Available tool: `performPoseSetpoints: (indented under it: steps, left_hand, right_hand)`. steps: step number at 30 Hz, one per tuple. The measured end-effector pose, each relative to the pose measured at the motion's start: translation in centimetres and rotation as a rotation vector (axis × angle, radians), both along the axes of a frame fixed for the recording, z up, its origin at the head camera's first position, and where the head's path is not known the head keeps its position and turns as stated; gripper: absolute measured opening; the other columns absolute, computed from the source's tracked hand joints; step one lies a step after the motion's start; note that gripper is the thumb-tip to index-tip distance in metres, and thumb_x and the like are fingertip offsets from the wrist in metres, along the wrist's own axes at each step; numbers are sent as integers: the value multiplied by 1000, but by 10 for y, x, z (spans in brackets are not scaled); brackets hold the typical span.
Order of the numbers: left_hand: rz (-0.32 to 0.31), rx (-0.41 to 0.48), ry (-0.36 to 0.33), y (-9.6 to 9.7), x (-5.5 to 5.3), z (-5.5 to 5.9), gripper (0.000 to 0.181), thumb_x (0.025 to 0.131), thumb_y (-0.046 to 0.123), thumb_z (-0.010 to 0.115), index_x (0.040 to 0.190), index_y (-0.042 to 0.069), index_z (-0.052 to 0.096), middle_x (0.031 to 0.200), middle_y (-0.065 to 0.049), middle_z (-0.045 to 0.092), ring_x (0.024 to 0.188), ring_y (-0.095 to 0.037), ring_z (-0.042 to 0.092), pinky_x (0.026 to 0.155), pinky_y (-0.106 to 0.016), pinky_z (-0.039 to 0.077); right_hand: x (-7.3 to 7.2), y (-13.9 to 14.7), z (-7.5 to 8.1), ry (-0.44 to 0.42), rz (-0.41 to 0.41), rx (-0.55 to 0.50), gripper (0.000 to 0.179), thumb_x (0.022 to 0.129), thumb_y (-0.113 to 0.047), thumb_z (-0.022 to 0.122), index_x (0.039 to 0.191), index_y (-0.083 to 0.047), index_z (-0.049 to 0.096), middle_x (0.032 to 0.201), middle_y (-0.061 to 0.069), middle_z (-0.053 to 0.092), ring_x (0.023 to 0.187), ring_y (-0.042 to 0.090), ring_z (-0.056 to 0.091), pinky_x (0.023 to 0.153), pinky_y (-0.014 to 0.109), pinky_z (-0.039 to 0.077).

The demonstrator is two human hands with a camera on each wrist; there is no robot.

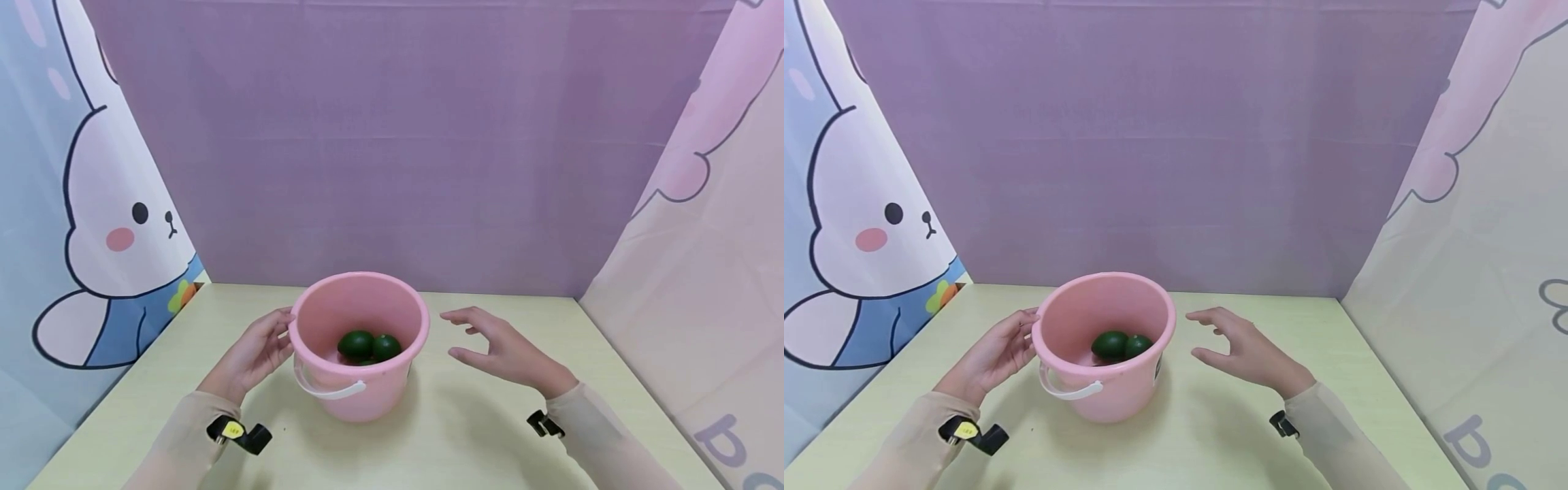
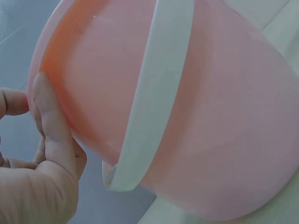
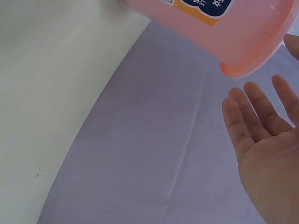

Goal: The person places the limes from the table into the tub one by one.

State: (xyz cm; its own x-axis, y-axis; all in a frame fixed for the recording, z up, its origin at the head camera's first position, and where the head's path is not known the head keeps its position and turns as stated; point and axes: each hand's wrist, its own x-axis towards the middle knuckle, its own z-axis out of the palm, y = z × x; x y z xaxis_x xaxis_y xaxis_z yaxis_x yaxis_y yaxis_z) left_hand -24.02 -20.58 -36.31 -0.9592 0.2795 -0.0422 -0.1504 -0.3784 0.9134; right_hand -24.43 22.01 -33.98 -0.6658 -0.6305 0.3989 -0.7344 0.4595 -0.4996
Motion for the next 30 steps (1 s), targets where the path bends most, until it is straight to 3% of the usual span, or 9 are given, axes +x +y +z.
performPoseSetpoints:
  steps: [15,30]
  left_hand:
    - [-4,19,3,2,-1,-1,25,105,19,50,126,6,55,117,-9,54,96,-13,59,75,-16,57]
    - [1,-50,33,5,-2,-8,24,105,17,48,124,4,56,116,-10,55,96,-13,61,75,-17,58]
  right_hand:
    - [-1,13,-14,-30,-45,-21,50,95,-26,71,141,-17,52,140,-6,55,126,20,55,99,39,52]
    - [-2,31,-48,-42,-106,-59,48,96,-26,70,140,-13,54,140,-6,55,123,16,56,97,37,53]
